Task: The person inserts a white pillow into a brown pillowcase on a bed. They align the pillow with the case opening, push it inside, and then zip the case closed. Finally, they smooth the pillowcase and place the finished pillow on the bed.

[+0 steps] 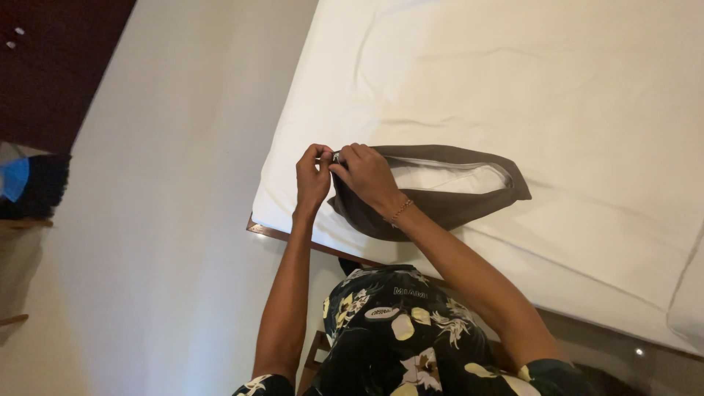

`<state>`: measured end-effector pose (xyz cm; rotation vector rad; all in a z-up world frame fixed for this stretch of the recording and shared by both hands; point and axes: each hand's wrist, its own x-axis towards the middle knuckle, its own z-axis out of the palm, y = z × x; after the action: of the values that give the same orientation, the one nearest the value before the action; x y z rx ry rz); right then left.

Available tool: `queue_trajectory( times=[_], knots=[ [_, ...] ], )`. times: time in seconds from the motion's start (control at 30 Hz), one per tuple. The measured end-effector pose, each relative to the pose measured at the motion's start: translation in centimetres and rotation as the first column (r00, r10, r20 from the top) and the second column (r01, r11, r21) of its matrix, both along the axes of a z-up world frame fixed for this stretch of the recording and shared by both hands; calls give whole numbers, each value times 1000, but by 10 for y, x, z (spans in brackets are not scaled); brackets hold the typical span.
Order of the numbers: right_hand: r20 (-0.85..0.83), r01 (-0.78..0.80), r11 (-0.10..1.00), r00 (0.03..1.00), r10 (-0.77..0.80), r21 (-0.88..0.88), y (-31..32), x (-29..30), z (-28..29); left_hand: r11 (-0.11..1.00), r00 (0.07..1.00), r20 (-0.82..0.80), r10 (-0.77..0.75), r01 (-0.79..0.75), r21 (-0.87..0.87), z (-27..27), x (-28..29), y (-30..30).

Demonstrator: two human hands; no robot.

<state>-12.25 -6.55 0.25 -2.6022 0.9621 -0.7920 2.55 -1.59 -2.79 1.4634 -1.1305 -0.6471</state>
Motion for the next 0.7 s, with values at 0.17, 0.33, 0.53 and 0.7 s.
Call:
queue_trajectory(
  times=[0.17, 0.33, 0.53, 0.7],
  knots=[
    [-95, 38, 995, 994, -46, -89, -4, 8, -11, 987, 995, -58, -86, 93, 131, 9, 22, -2],
    [-199, 17, 984, 979, -52, -176, -7, 7, -6, 964, 988, -45, -149, 155, 214, 4, 34, -10],
    [-107, 37, 985, 994, -19, 170, -11, 2, 27, 944, 963, -112, -244, 263, 201, 21, 38, -15],
    [-44, -59, 937, 996, 78, 343, -10, 0, 55, 932, 953, -163, -256, 288, 221, 24, 41, -13]
  ],
)
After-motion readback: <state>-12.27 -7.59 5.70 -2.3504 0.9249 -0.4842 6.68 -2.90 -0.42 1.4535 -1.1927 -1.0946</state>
